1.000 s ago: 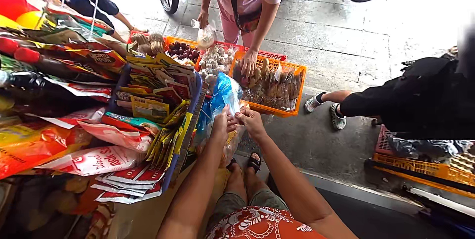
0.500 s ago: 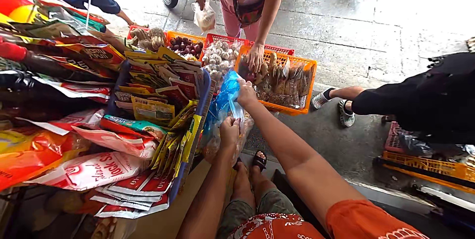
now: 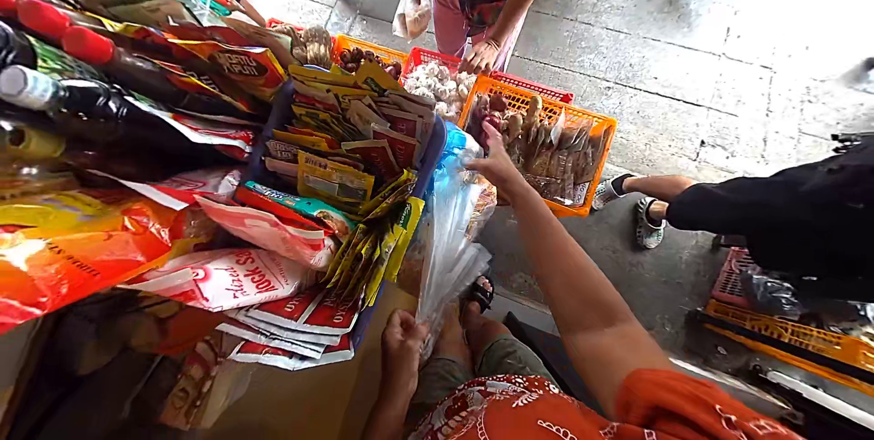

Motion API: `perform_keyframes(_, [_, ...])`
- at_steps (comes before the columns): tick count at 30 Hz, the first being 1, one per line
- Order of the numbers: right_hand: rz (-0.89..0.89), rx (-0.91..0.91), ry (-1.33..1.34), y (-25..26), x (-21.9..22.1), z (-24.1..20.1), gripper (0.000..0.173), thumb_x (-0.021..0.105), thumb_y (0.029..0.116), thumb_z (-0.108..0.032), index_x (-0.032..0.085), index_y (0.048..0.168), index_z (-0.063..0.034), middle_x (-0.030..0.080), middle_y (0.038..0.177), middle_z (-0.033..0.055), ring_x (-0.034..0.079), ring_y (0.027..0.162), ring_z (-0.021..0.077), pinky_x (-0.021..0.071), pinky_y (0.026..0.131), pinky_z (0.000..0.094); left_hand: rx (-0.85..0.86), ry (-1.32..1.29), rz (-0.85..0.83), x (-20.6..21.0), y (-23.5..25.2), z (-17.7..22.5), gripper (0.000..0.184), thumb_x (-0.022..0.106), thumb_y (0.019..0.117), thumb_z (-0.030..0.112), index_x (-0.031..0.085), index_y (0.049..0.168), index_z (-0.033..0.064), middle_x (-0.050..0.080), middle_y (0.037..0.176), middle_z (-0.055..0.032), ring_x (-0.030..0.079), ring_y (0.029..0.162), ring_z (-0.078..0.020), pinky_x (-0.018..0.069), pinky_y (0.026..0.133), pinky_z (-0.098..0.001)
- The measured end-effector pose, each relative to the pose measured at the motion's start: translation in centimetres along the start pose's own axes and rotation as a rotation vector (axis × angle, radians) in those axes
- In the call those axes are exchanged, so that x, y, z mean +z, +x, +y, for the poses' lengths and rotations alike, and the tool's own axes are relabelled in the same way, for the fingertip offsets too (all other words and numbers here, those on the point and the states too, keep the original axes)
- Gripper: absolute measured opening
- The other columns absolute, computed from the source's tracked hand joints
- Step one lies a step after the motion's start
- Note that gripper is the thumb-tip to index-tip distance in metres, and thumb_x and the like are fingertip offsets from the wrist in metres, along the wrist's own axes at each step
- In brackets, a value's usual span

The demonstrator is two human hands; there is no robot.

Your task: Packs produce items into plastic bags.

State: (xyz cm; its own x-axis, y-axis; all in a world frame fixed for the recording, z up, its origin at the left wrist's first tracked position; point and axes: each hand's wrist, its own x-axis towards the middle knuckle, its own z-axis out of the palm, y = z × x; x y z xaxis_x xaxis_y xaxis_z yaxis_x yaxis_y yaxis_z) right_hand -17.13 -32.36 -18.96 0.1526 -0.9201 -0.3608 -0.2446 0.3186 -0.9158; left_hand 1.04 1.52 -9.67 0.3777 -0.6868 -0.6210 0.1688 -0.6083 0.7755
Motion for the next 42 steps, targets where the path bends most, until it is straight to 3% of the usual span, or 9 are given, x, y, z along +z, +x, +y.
perform_keyframes(3, [0.201, 0.135, 0.065, -5.6, -0.7, 2.5, 0.050, 0.059, 0.0887, -0.002, 0.048, 0.137, 0.0008, 0.062, 0.125, 0.0227, 0.065, 0.100, 0.0329, 0.0561, 0.081, 0.0511, -0.036, -0.134, 0.076, 0.0, 0.7, -0.1, 0.021, 0.055, 0.0914, -0.008, 0.051, 0.112, -0.0064, 0.066, 0.090, -0.0139, 0.070, 0.074, -0.0213, 0.0630, 0.069, -0.0383])
perform_keyframes(5, [0.180, 0.157, 0.070, -7.8, 0.2, 3.9, 0.036, 0.051, 0.0920, 0.004, 0.057, 0.127, 0.0037, 0.067, 0.117, 0.0214, 0.068, 0.099, 0.0308, 0.0565, 0.085, 0.0498, -0.026, -0.127, 0.099, -0.1, 0.6, 0.1, 0.026, 0.050, 0.0929, -0.010, 0.049, 0.118, -0.0051, 0.066, 0.088, -0.0117, 0.067, 0.066, -0.0176, 0.0601, 0.062, -0.0328])
perform_keyframes(11, [0.032, 0.529, 0.010, -9.7, 2.3, 2.9, 0.061, 0.072, 0.0951, -0.041, 0.057, 0.132, 0.0061, 0.065, 0.122, 0.0254, 0.066, 0.111, 0.0343, 0.0533, 0.098, 0.0519, 0.146, 0.218, 0.073, -1.6, 0.1, -1.5, 0.036, 0.056, 0.0909, 0.000, 0.052, 0.126, -0.0084, 0.066, 0.101, -0.0158, 0.068, 0.076, -0.0171, 0.0599, 0.070, -0.0338])
perform_keyframes(17, [-0.317, 0.612, -0.069, -10.7, 0.2, 0.6, 0.032, 0.066, 0.1000, -0.020, 0.065, 0.128, -0.0039, 0.069, 0.112, 0.0146, 0.068, 0.094, 0.0215, 0.0567, 0.085, 0.0421, 0.294, 0.888, -0.010, -2.6, -0.3, -2.3, 0.047, 0.063, 0.0864, -0.008, 0.056, 0.133, -0.0077, 0.064, 0.127, -0.0249, 0.066, 0.116, -0.0353, 0.0527, 0.102, -0.0498])
perform_keyframes(22, [-0.354, 0.354, 0.005, -14.7, -2.7, -3.9, 0.020, 0.066, 0.0991, -0.011, 0.067, 0.111, 0.0053, 0.072, 0.096, 0.0122, 0.069, 0.081, 0.0160, 0.0589, 0.077, 0.0337, 0.173, 1.118, -0.224, -1.0, -1.3, 2.5, 0.088, 0.079, 0.0847, 0.046, 0.041, 0.155, 0.0082, 0.042, 0.157, -0.0177, 0.040, 0.144, -0.0399, 0.0361, 0.111, -0.0639])
perform_keyframes(26, [-0.400, 0.034, 0.022, -18.7, -2.8, -6.0, 0.016, 0.077, 0.0837, -0.001, 0.066, 0.093, 0.0074, 0.072, 0.082, 0.0104, 0.070, 0.075, 0.0172, 0.0613, 0.079, 0.0388, 0.568, 0.640, -0.178, 3.5, -0.7, 7.9, 0.050, 0.061, 0.1002, 0.033, 0.059, 0.136, -0.0004, 0.063, 0.130, -0.0186, 0.065, 0.115, -0.0262, 0.0541, 0.100, -0.0426])
perform_keyframes(32, [-0.474, -0.048, 0.008, -22.7, -1.3, -5.9, 0.020, 0.082, 0.0760, -0.003, 0.066, 0.088, 0.0031, 0.071, 0.083, 0.0099, 0.070, 0.078, 0.0179, 0.0594, 0.078, 0.0412, 0.100, 0.247, -0.352, 8.8, 0.4, 11.4, 0.019, 0.063, 0.0993, 0.012, 0.065, 0.108, -0.0049, 0.069, 0.089, -0.0112, 0.066, 0.069, -0.0160, 0.0577, 0.065, -0.0333])
perform_keyframes(36, [-0.567, 0.051, 0.174, -23.4, -3.4, -4.2, 0.021, 0.070, 0.0943, -0.021, 0.070, 0.095, 0.0000, 0.071, 0.084, 0.0026, 0.067, 0.079, 0.0091, 0.0576, 0.080, 0.0330, 0.063, 0.105, -0.287, 8.7, 0.2, 9.5, 0.010, 0.069, 0.0941, 0.006, 0.065, 0.094, -0.0031, 0.067, 0.077, -0.0070, 0.062, 0.060, -0.0119, 0.0543, 0.057, -0.0279])
perform_keyframes(42, [-0.280, 0.258, 0.444, -24.8, -4.5, -2.6, 0.006, 0.067, 0.0921, -0.004, 0.064, 0.090, 0.0003, 0.071, 0.081, 0.0085, 0.069, 0.075, 0.0169, 0.0600, 0.073, 0.0365, -0.036, -0.078, -0.208, 8.7, 0.3, 7.0, 0.016, 0.071, 0.0945, 0.010, 0.060, 0.089, -0.0002, 0.060, 0.066, -0.0050, 0.054, 0.049, -0.0103, 0.0482, 0.047, -0.0243])
